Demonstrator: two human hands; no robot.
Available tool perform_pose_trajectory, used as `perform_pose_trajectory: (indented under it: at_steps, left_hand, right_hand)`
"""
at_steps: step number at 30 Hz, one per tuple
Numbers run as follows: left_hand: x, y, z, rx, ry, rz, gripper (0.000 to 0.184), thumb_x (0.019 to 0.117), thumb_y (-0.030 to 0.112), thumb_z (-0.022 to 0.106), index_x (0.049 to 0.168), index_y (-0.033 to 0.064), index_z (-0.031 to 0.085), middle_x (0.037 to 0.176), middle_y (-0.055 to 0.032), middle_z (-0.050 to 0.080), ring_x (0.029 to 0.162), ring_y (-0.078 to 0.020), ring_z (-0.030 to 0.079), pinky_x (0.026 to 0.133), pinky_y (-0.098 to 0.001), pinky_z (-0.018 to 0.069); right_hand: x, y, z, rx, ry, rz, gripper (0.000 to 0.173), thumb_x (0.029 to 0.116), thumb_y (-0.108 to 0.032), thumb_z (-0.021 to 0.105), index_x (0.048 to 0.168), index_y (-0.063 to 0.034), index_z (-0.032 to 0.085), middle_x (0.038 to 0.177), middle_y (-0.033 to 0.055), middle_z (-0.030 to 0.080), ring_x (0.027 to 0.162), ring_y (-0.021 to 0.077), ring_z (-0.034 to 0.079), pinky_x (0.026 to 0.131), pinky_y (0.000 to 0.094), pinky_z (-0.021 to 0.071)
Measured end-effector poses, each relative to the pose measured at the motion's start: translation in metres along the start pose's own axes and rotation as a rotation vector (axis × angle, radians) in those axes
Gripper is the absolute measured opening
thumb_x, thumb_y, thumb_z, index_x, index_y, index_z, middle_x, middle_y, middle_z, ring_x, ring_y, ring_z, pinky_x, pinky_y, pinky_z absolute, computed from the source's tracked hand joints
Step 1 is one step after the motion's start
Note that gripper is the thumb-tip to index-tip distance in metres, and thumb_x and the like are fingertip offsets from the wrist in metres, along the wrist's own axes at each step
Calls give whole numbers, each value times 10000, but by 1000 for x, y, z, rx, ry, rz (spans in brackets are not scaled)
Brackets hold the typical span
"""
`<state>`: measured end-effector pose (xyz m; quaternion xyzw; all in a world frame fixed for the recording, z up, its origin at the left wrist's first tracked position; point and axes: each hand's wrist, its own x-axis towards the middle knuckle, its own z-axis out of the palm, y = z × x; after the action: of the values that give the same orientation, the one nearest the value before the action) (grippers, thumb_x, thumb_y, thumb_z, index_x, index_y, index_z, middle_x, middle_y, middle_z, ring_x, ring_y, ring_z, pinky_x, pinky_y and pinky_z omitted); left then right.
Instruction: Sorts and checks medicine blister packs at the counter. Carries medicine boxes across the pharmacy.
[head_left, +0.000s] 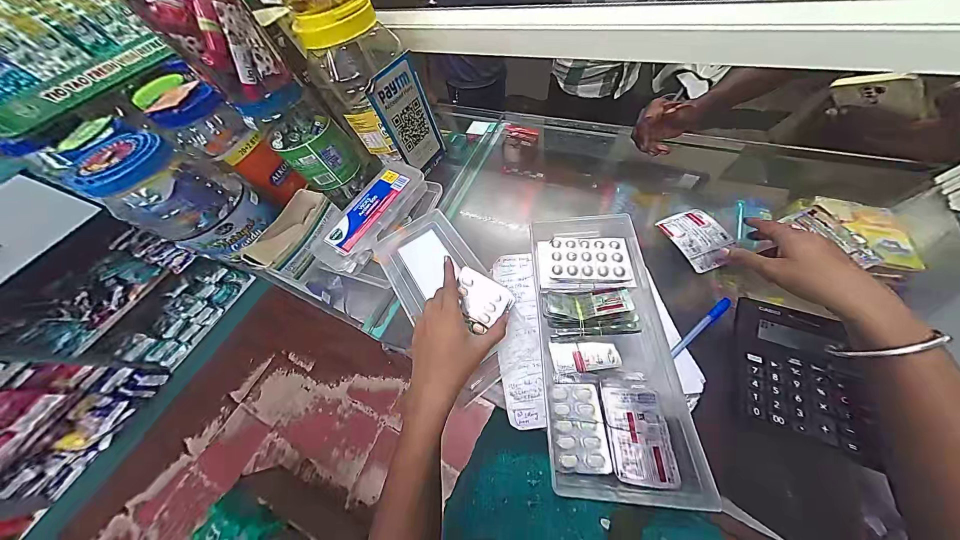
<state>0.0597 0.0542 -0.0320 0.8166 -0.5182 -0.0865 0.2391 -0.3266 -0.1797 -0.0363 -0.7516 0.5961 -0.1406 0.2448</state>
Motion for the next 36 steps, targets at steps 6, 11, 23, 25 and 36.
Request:
perform_pose_trajectory:
  at_steps: [6, 11, 23, 25, 36]
  left_hand:
    - [-2, -9, -14, -289, -4, 35, 1123, 745, 471, 804, 1590, -19, 251, 1133, -148, 679, 880, -150, 641, 773, -335, 537]
    - [-6, -5, -37, -467, -21, 136, 1120, 732, 473, 806, 1590, 5, 259, 1151, -43, 680, 859, 42, 595, 715, -139, 488]
    - [-9, 35, -64, -494, -147, 495, 1150, 714, 523, 808, 1597, 37, 254, 1114, 37, 668, 896, 104, 559, 751, -74, 463]
    - [-8, 38, -64, -499, -152, 513, 1141, 713, 523, 810, 1593, 41, 267, 1112, 34, 670, 908, 101, 560, 763, -76, 463]
    - [-5, 49, -61, -562, -259, 583, 1128, 713, 539, 822, 1587, 58, 295, 1077, 48, 684, 875, 103, 586, 746, -88, 501]
  right_hand:
    - [-27, -22, -20, -61, 104, -199, 503, 966, -280, 719, 1350, 27, 607, 1224, 343, 615, 1040, 518, 634, 868, 725, 461]
    - [-56, -57, -27, -20, 144, -396, 528, 960, -450, 627, 1311, -57, 660, 1223, 214, 667, 973, 372, 690, 759, 608, 540]
    - [-126, -153, 45, 80, 340, -1071, 368, 1017, -348, 626, 1327, -149, 619, 1333, 136, 639, 1222, 228, 600, 1012, 324, 473]
    - [-126, -153, 44, 66, 370, -1127, 304, 1035, -304, 605, 1287, -136, 627, 1306, 123, 656, 1216, 214, 601, 1014, 327, 456]
    - [-135, -137, 48, 62, 502, -1261, 165, 1012, -120, 613, 1173, -104, 649, 1161, 103, 687, 1075, 223, 633, 971, 339, 480]
